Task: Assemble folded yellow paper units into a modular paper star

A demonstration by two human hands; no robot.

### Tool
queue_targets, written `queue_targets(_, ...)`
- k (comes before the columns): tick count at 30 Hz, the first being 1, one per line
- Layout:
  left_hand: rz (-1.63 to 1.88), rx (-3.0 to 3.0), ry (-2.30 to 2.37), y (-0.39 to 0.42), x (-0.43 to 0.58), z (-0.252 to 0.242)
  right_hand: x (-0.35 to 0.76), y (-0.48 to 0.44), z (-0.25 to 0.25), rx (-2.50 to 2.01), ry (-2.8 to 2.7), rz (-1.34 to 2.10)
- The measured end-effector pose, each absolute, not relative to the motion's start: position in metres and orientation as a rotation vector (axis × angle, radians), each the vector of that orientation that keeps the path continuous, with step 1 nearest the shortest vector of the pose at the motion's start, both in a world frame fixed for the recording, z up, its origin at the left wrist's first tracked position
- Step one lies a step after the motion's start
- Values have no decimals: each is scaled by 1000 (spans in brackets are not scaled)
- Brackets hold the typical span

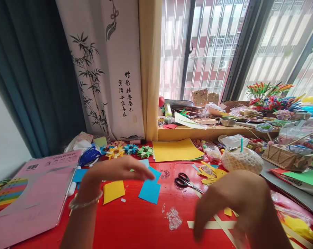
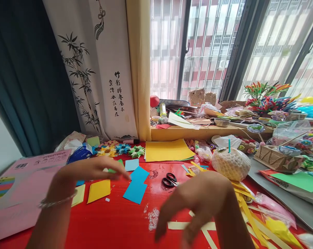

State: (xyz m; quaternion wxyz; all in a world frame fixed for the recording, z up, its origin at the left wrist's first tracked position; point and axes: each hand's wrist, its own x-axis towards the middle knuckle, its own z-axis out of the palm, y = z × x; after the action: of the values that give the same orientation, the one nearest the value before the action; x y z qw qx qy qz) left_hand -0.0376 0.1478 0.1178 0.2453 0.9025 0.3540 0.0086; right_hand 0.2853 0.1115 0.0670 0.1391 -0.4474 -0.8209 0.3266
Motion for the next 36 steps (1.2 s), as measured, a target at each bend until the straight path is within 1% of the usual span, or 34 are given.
queue_targets(2,213,2405,1128,186,-13,101,269,136,75,-1064,-2575,1136)
queue_targets(3,250,2406,1299,205,-6,87,258,151,71,-1061,-2554,1079)
queue_targets(5,203,2399,1414,239,-3,53,234,180,49,-1226,-2404,888)
queue_targets(8,76,2403,1425,266,-11,15,207,208,-1,-1363,-2450,875)
queue_targets(11,41,2424,1442,274,-18,0,197,213,-33,-1369,-2539,820)
queue_targets(14,5,2427,1460,279,-20,-8,197,205,-36,-1348,-2663,772)
queue_targets(18,-97,2372,1491,287,-22,-20,202,196,-25,-1152,-2835,879)
queue_targets(22,-83,2369,1493,291,-25,-24,207,193,-17,-1015,-2889,1002)
queue_targets(25,-61,2376,1459,293,-27,-23,208,197,-17,-986,-2659,1127)
queue_targets(29,-20,2376,1392,296,-33,-19,201,212,-28,-1090,-1818,1388)
queue_targets(30,-8,2378,1378,297,-35,-18,198,216,-32,-1099,-1686,1430)
queue_targets(36,100,2442,1455,303,-34,-20,179,244,-51,-1084,-1411,1610)
